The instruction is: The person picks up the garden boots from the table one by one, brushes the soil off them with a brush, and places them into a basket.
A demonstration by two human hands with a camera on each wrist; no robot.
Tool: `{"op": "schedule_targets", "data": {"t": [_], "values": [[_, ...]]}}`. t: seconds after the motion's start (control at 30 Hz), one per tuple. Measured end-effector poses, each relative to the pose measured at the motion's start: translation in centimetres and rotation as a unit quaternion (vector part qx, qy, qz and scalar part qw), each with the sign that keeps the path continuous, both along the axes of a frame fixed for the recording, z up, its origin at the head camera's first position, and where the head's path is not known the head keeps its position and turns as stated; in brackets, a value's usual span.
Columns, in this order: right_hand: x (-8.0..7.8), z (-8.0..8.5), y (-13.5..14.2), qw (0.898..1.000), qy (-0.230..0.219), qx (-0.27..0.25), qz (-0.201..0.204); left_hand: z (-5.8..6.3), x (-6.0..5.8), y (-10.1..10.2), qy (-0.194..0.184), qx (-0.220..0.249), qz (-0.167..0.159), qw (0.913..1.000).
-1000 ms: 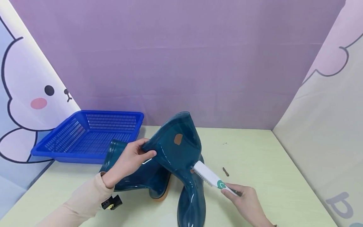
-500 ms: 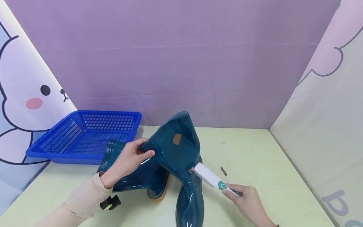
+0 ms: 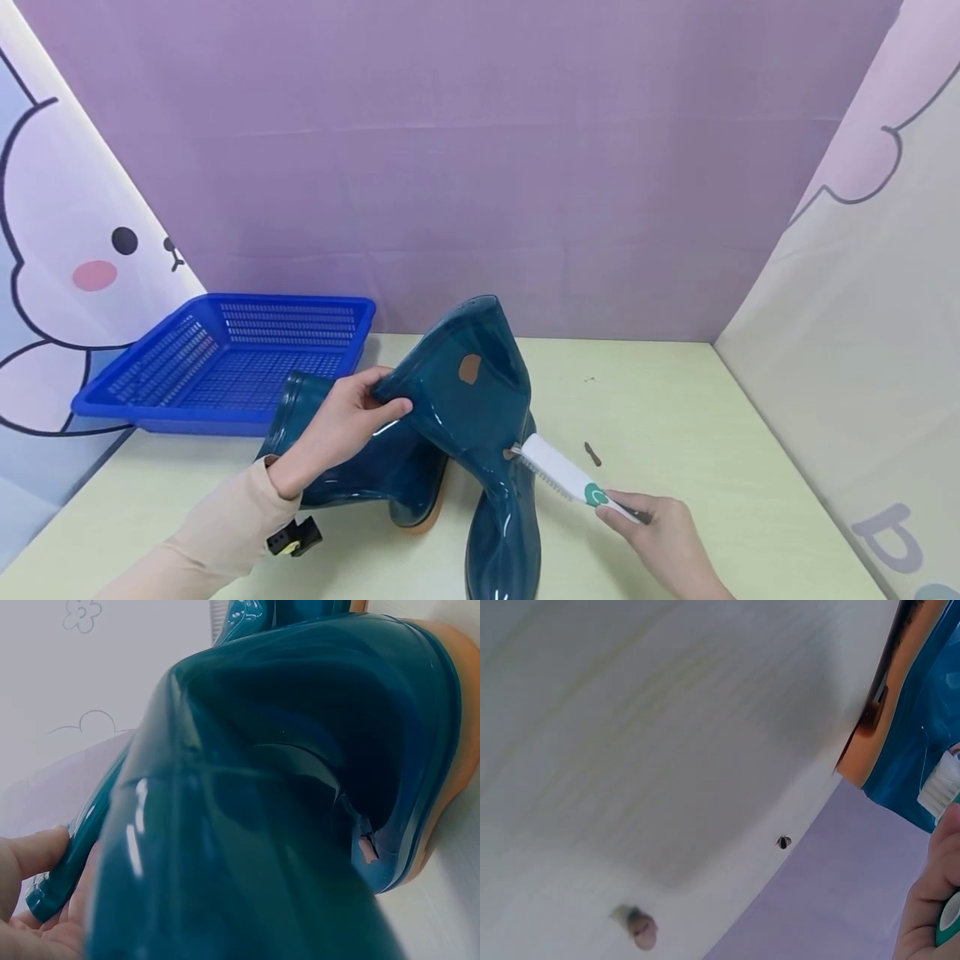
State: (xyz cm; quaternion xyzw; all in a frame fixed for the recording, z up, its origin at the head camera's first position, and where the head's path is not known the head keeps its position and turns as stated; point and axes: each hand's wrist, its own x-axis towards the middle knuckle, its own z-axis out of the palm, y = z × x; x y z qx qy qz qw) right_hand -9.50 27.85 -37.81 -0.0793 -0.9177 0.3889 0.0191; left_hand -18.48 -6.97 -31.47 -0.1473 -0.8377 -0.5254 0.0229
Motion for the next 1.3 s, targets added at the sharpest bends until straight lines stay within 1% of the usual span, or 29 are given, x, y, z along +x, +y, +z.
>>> {"op": "schedule_targets", "data": {"t": [0.13,0.23,0.3,0.4,0.53,0.67,0.87,1.07,1.3], "values": [[0.0,0.3,0.4,1.0,0.026,0.012,-0.001,0.0,0.0,0.1,0.002,0.0,0.001,1.0],[-0.1,0.7,0.5,0.999,0.044,0.009,-0.005,0.1,0.0,0.0,0.004,0.002,0.002,1.0],[-0.3,0.9,0.3,0.999,0.048,0.001,-0.012,0.1,0.1,0.0,0.003,0.004,0.001,1.0],[-0.8,1.1,-0.4,0.998,0.05,-0.019,-0.014,0.0,0.1,0.0,0.0,0.007,0.003,1.0],[-1.5,0.8,-1.7,0.998,0.058,-0.034,0.005,-0.2,0.2,0.0,-0.003,0.009,0.01,0.9999],[-1.8,0.7,-2.1,0.998,0.046,-0.027,0.021,-0.3,0.1,-0.1,-0.002,0.009,0.008,0.9999],[-1.6,0.5,-1.7,1.0,0.012,-0.015,0.021,-0.2,0.0,-0.4,-0.002,0.005,0.014,0.9999],[-1.1,0.3,-1.1,1.0,0.006,-0.008,0.021,-0.2,0.0,-0.2,-0.005,0.003,0.009,0.9999],[-0.6,0.1,-0.7,1.0,-0.009,-0.003,0.02,-0.4,0.0,-0.3,-0.002,0.001,0.004,1.0]]}}
